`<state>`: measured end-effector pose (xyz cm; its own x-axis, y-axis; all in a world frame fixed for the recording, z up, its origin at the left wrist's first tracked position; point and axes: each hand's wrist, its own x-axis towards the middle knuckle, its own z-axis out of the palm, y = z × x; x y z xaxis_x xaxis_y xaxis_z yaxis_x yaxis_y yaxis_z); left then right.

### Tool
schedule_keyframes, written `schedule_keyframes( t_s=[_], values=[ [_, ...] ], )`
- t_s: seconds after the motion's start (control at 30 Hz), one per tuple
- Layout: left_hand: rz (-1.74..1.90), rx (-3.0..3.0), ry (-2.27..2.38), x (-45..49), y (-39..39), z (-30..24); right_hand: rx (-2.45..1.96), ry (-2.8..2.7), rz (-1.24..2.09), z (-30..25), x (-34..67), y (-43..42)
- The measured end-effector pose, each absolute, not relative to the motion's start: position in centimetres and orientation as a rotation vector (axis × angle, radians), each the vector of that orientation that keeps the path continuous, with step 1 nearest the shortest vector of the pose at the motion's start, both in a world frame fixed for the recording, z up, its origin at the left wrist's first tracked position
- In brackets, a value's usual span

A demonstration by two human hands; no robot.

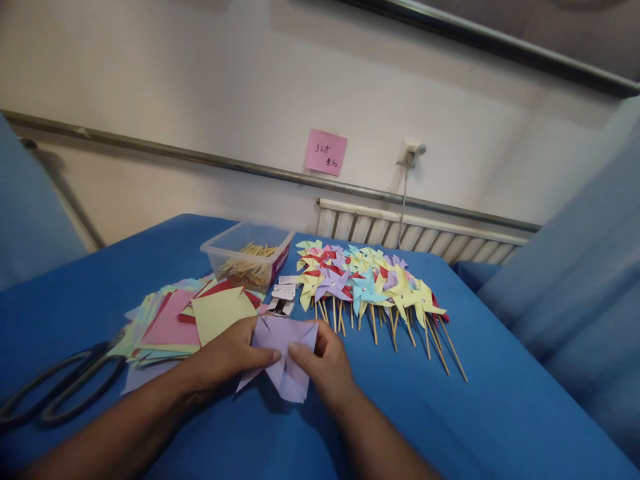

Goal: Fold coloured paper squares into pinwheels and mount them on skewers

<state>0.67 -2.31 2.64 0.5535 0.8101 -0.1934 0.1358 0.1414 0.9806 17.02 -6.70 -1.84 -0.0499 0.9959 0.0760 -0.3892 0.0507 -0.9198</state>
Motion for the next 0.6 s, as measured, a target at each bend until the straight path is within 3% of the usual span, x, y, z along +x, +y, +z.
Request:
schedule_keyframes(
  t_s=[0.27,0.47,0.6],
  values=[
    [0.645,1.595,1.017,1.1,-2.2,2.5,-1.011,-0.970,1.258,-2.5,16.2,-6.5],
    [0.887,1.287,1.044,2.4,-2.6,0.7,-0.936,-0.682,1.273,-3.0,15.8,-6.1],
    [0.837,0.956,0.888,2.8,-3.2,-0.3,-0.945,-0.625,1.170,-3.3,15.8,-5.8]
  ],
)
